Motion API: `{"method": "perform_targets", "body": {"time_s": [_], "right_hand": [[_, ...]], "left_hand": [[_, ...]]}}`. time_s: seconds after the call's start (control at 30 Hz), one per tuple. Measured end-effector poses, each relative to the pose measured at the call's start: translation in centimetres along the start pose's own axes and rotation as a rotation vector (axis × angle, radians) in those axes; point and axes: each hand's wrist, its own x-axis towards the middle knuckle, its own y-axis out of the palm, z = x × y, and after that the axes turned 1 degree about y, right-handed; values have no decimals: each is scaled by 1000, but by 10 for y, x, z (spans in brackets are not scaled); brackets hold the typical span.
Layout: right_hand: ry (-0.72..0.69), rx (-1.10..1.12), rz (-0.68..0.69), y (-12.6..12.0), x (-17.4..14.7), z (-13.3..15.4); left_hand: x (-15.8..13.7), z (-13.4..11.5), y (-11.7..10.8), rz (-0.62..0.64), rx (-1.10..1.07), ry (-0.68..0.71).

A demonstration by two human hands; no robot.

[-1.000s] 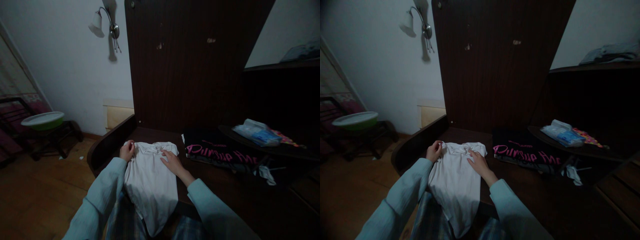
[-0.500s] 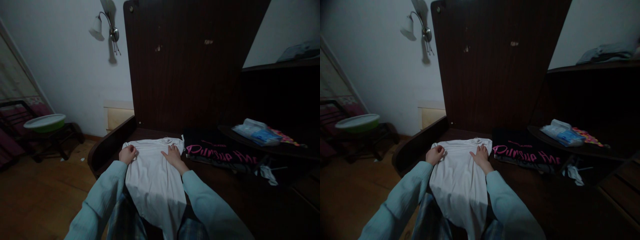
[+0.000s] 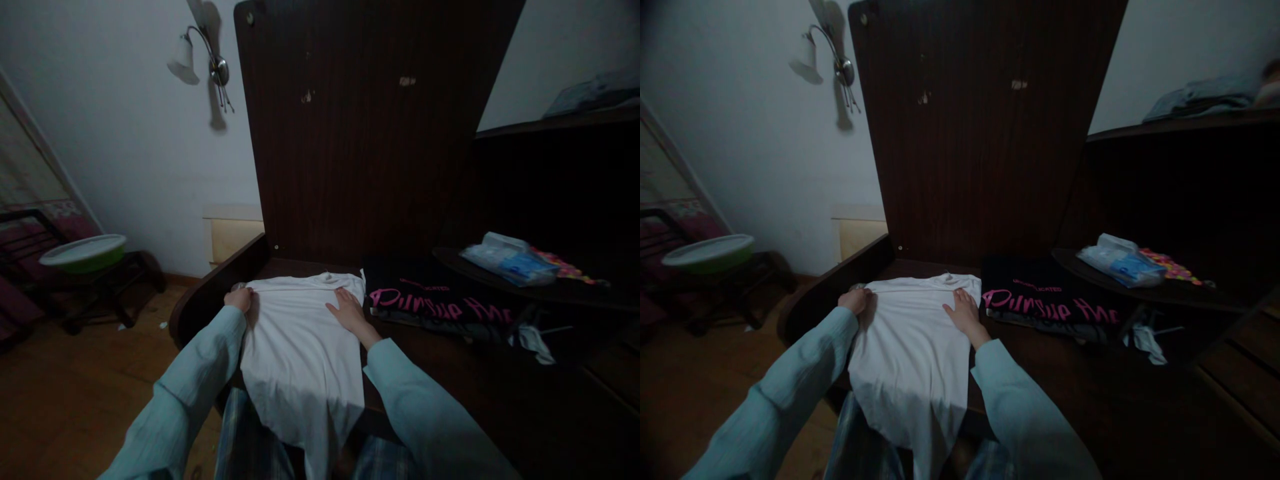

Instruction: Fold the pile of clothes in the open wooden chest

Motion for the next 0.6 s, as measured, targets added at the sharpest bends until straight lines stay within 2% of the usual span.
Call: {"method": "perform_targets", "body": {"time_s": [0.1,0.2,0.3,0.37,0.47,0.6], "right_hand": [[52,-18,-68,-1,-1,1],[38,-22,-109,-2,-6,7],[-65,17,-40,-1,-17,14],[-162,46,39,0,-24,16],[-246,68,116,-2,-30,10],[-164,46,97,-7,-26,-2]], "left_hand": [[-1,-8,-7,42,112,41],[-20,-23,-4,76,198,213],[-47,-31,10,98,187,388],[-60,-26,18,62,125,464],[-67,-6,24,26,48,471],[-63,17,16,-52,21,366]]}}
